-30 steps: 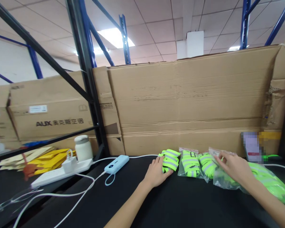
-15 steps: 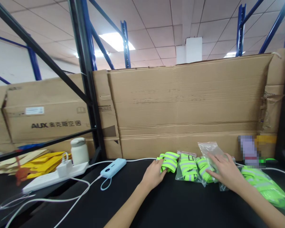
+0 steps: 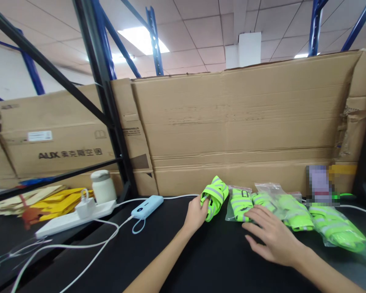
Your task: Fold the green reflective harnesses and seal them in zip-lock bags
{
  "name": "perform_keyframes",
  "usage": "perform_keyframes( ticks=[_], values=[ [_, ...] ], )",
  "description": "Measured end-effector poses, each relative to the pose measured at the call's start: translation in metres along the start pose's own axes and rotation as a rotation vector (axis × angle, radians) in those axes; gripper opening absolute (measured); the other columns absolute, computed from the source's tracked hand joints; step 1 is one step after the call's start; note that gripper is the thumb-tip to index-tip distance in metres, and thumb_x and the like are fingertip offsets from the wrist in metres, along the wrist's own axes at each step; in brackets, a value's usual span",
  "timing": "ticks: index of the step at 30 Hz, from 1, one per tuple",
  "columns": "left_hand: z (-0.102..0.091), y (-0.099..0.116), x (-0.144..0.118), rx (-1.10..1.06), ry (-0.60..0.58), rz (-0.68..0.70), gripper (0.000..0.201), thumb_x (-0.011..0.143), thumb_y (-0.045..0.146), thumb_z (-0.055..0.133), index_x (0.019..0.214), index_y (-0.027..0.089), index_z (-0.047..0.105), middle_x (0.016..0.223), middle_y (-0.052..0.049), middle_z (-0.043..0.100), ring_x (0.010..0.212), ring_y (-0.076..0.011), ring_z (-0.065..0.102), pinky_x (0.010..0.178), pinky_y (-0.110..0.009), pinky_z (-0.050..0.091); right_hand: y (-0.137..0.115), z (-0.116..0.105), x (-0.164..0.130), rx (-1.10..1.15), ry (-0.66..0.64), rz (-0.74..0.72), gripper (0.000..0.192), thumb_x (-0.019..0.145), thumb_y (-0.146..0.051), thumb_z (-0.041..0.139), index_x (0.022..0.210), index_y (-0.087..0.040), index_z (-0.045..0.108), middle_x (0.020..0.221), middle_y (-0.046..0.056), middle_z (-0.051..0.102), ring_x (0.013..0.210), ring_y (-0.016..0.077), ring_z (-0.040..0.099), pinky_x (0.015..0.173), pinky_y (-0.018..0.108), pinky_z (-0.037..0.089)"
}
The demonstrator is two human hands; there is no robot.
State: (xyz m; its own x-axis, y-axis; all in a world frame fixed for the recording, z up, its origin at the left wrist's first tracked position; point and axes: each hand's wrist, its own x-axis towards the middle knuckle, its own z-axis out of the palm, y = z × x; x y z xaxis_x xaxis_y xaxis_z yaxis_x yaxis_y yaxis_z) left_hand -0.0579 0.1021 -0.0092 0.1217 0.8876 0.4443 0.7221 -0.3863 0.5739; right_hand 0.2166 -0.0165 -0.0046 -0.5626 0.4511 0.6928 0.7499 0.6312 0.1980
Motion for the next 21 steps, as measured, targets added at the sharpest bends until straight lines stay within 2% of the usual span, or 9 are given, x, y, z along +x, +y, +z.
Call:
perform_keyframes(
  ticks=[2,4,6,9,12,15,18,21],
  values=[
    [0.001,0.004,-0.001,-0.075,0.067,-0.041,0.028,0.090,0.037,0.043,0.079,0.019,0.062,0.076,-0.008,0.070,0.077,-0.0260,0.067,0.070,-0.029,0.046,-0.013,-0.001,0.001,0.079,-0.046,-0.052,0.027,0.095,-0.023,0.051,0.116,-0.021,0.069,0.119,0.010,0.071,0.112,0.0252,0.065,0.107,0.046,0.046],
    [0.002,0.011,-0.002,-0.154,0.116,-0.075,0.035,0.089,0.046,0.043,0.075,0.018,0.059,0.072,-0.007,0.067,0.072,-0.0259,0.065,0.065,-0.029,0.045,-0.020,0.000,0.000,0.119,-0.089,-0.060,0.038,0.094,-0.023,0.051,0.130,-0.021,0.062,0.125,0.011,0.069,0.112,0.0261,0.066,0.103,0.044,0.050],
    [0.003,0.020,-0.006,-0.225,0.140,-0.092,0.043,0.088,0.055,0.042,0.073,0.017,0.057,0.068,-0.006,0.065,0.067,-0.0240,0.062,0.060,-0.028,0.044,-0.023,0.002,-0.001,0.136,-0.115,-0.037,0.051,0.094,-0.022,0.050,0.145,-0.020,0.048,0.131,0.013,0.066,0.114,0.0279,0.065,0.101,0.045,0.050],
    [0.006,0.035,-0.015,-0.389,0.122,-0.090,0.051,0.086,0.064,0.045,0.072,0.016,0.058,0.065,-0.004,0.062,0.061,-0.0196,0.057,0.057,-0.026,0.043,-0.024,0.006,-0.002,0.149,-0.115,0.044,0.068,0.093,-0.023,0.050,0.156,-0.016,0.027,0.137,0.016,0.062,0.118,0.0304,0.063,0.099,0.048,0.051],
    [0.014,0.049,-0.027,-0.661,-0.007,-0.073,0.052,0.079,0.066,0.060,0.068,0.015,0.058,0.059,-0.001,0.056,0.056,-0.0148,0.050,0.054,-0.024,0.039,-0.023,0.010,-0.003,0.152,-0.082,0.153,0.082,0.092,-0.030,0.055,0.160,-0.017,0.012,0.139,0.017,0.060,0.120,0.0326,0.062,0.098,0.050,0.052],
    [0.021,0.059,-0.038,-0.796,-0.158,-0.061,0.048,0.078,0.060,0.067,0.068,0.013,0.061,0.060,0.000,0.056,0.056,-0.0122,0.047,0.054,-0.022,0.038,-0.023,0.011,-0.005,0.155,-0.093,0.243,0.093,0.089,-0.038,0.062,0.161,-0.020,0.005,0.138,0.017,0.060,0.118,0.0344,0.062,0.099,0.053,0.052],
    [0.023,0.064,-0.041,-0.824,-0.286,-0.082,0.040,0.081,0.050,0.066,0.073,0.011,0.066,0.066,-0.002,0.062,0.060,-0.0145,0.054,0.059,-0.024,0.043,-0.021,0.011,-0.007,0.140,-0.147,0.293,0.099,0.085,-0.042,0.068,0.161,-0.022,0.008,0.137,0.018,0.059,0.120,0.0363,0.061,0.100,0.056,0.052],
    [0.022,0.064,-0.040,-0.769,-0.362,-0.038,0.026,0.081,0.035,0.061,0.085,0.012,0.070,0.080,-0.006,0.071,0.074,-0.0202,0.064,0.071,-0.028,0.051,-0.019,0.012,-0.009,0.106,-0.168,0.319,0.094,0.083,-0.042,0.071,0.159,-0.020,0.020,0.136,0.020,0.058,0.123,0.0391,0.060,0.099,0.057,0.053]
  ],
)
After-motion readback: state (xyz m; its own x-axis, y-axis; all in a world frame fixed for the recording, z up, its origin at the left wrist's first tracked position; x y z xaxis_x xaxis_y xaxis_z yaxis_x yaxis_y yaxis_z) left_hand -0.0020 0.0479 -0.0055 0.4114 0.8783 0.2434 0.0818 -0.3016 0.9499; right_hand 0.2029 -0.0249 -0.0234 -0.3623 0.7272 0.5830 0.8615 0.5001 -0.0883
